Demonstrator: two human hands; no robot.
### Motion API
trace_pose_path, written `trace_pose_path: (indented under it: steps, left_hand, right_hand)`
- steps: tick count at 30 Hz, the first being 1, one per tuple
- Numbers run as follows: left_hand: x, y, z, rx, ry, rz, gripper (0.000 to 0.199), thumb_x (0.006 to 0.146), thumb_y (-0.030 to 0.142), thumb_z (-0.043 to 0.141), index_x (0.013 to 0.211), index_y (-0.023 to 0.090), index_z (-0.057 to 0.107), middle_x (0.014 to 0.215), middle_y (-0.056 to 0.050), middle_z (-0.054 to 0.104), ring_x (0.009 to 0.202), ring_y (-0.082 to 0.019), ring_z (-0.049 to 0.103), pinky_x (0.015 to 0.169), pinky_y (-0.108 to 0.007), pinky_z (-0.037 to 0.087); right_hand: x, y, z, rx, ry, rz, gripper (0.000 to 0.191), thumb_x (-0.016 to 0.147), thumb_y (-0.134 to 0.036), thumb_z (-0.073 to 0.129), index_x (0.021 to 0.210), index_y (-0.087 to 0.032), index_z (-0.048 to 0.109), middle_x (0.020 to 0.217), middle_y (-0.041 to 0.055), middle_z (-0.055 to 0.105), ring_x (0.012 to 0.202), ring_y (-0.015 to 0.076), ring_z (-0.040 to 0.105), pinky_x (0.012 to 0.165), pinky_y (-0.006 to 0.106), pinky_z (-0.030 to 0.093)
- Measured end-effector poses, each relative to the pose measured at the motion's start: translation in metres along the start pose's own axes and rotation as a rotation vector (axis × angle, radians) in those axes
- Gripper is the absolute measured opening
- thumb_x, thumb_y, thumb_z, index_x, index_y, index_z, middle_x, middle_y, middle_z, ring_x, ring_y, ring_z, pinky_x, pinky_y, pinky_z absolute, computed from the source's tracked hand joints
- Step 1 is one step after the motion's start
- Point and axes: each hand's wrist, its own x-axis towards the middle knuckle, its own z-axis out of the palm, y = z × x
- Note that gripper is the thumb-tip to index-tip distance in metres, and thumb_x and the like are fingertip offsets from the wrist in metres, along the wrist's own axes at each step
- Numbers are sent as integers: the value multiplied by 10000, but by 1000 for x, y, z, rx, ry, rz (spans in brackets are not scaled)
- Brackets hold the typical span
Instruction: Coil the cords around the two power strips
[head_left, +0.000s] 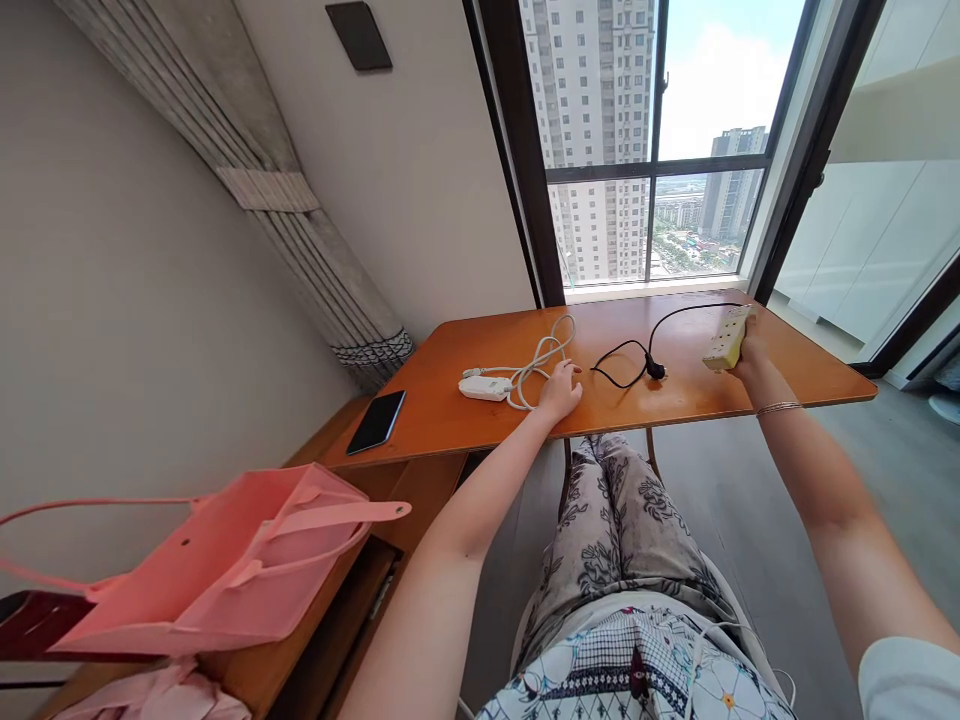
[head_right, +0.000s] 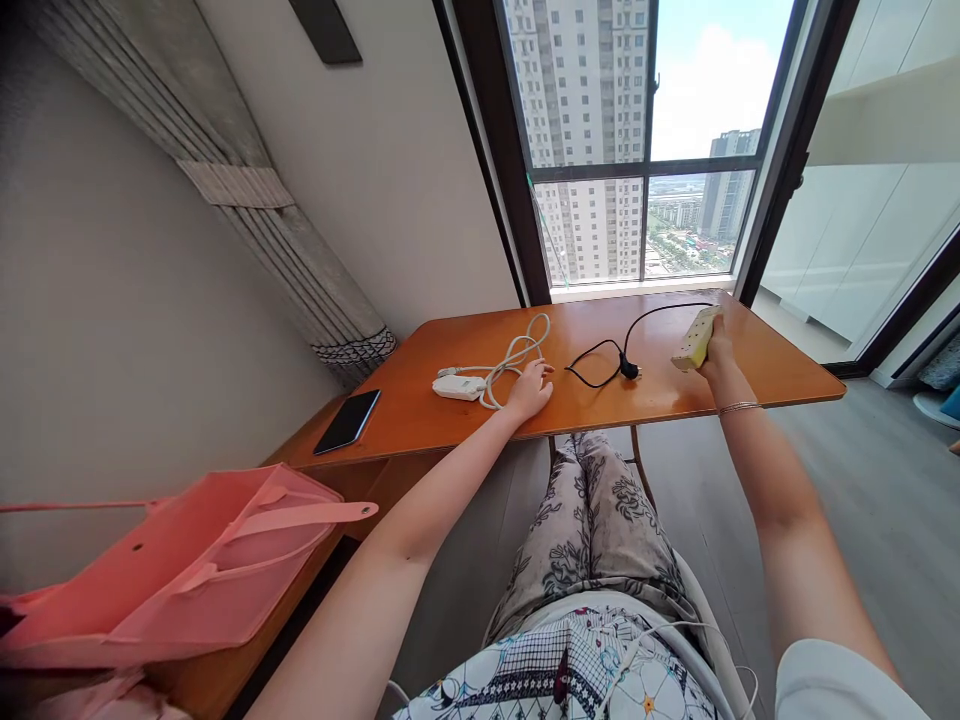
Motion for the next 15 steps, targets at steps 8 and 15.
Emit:
trace_pose_path:
  steps: [8,15]
  left_hand:
    - [8,31,-6,-228,59,29,279,896,185,532,1164,149,603,1346,-158,583,1059,-211,666,954,-375,543]
    - [22,88,-26,-810,-1,59,376,932,428,517,1185,171,625,1281,-115,660,1166,-236,625,971,-360,488]
  right_hand:
    - [-44,-37,58,380,-102,11,553,799,-787,508,977,-265,553,908,30,635,873,190,667,677,302,584]
    - [-125,-37,119,-74,-402,-218,618,599,-592,816,1013,-218,550,1093,69,654,904,209,637,750,351,566]
